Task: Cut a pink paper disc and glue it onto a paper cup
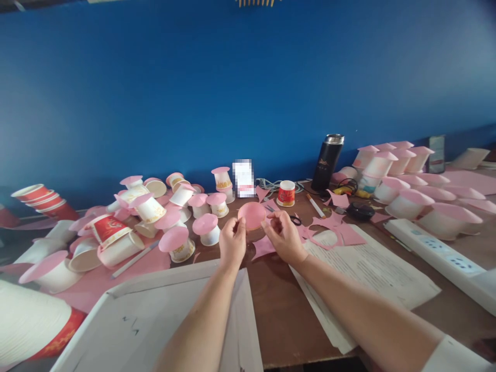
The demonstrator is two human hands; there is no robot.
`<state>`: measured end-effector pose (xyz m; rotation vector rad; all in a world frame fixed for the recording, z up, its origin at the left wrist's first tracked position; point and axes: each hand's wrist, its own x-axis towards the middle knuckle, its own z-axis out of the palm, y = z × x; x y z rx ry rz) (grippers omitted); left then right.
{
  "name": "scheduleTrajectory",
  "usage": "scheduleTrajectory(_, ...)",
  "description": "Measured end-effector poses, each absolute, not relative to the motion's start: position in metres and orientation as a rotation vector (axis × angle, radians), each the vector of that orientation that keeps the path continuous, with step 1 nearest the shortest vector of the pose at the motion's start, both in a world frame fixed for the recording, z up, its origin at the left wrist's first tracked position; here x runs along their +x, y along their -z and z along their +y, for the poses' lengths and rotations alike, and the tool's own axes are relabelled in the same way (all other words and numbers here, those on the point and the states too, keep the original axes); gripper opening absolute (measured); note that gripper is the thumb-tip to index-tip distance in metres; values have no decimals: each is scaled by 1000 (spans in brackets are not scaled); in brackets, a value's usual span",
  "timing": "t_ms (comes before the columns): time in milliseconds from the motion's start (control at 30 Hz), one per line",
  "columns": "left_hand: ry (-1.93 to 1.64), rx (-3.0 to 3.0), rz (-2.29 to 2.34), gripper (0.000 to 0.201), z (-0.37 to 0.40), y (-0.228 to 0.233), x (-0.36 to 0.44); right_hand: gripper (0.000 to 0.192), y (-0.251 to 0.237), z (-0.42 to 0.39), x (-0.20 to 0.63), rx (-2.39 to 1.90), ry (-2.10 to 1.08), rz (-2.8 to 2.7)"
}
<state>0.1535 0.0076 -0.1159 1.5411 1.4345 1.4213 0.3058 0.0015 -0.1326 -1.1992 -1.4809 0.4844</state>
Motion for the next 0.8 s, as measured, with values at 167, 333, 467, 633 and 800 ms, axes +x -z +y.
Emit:
scheduleTrajectory(167,-1429,1464,1397,28,4,111,156,42,132,7,303,-1210,-757,-1363)
scheduleTrajectory(333,-1384,1461,1289,27,2,112,159,39,129,7,301,-1097,-982,-1397)
scheduleTrajectory(467,-1368,1510,1276,27,4,115,160,34,133,10,303,-1086,-961,-1345)
scheduleTrajectory(633,-1310,1504,1269,30,3,114,160,28,130,12,310,-1100,-839,-1439)
scheduleTrajectory(800,-1275,1501,1263,29,4,113,161,25,127,11,311,-1109,-774,-1496)
